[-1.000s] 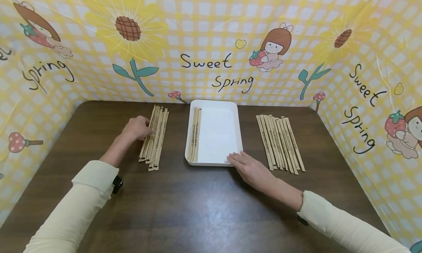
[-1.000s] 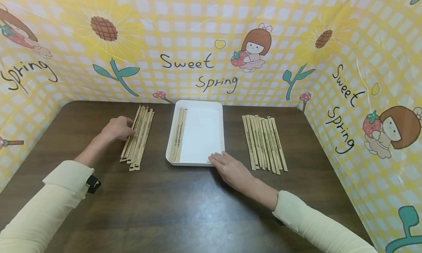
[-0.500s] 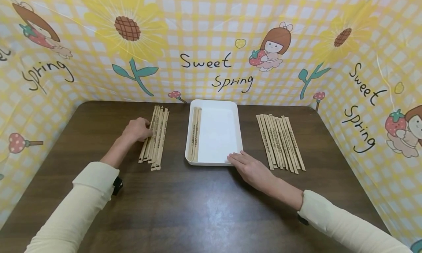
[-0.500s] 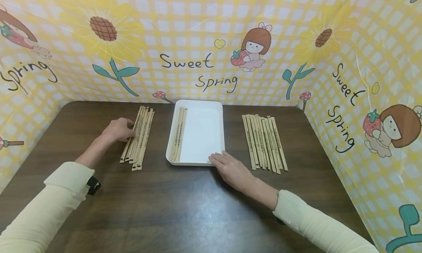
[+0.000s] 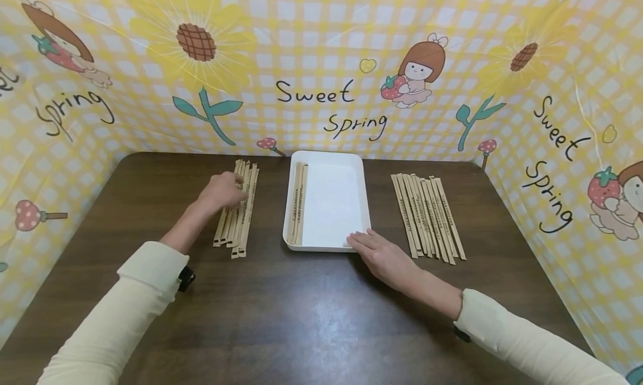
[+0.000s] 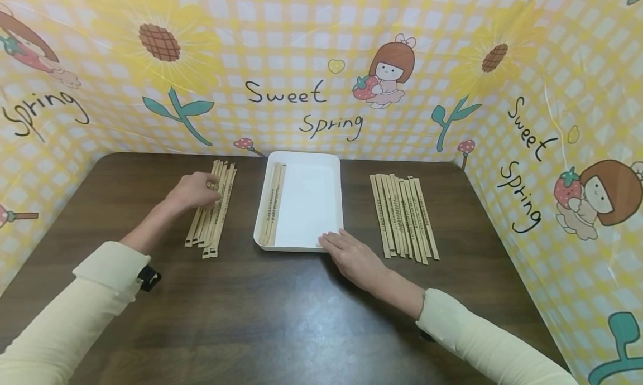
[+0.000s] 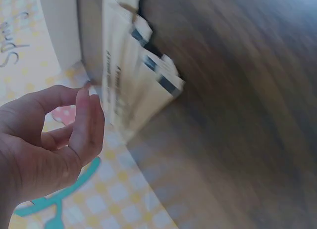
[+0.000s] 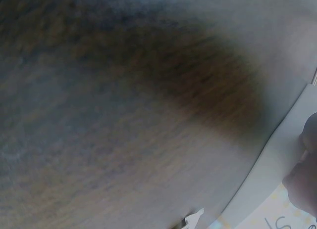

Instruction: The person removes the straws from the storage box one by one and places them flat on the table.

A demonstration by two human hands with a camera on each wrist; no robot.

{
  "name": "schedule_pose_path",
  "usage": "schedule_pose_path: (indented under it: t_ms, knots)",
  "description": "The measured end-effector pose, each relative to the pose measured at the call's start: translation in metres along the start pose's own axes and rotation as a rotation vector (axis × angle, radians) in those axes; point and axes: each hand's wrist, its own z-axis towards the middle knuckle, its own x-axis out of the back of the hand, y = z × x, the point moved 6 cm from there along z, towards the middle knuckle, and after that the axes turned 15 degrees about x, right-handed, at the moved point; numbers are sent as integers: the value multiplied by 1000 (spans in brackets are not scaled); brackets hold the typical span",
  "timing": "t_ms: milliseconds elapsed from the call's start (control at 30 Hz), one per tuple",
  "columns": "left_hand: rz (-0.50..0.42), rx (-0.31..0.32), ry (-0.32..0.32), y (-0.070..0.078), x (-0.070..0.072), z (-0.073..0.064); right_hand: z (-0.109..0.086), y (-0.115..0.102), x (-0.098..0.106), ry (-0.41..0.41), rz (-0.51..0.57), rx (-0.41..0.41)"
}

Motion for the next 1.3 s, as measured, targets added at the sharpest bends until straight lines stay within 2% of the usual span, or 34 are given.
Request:
schedule_pose_path:
  t_ms: [133,467,833,1100,1300]
  knots:
    - [8,-19,-13,16,-5,-4,0,0,-1,-1,-2,0]
    - [-1,-98,27,55,-8,-9,-1,0,0,3,3,-5]
    - [-21,-141,16,96,-24,-19,-1,0,-1,10,9,-5]
    - [-9,-152,15,110,-41,-19,0,0,0,13,12,-5]
    - [-9,-152,45,118,-52,-14,1,-1,0,23,12,1]
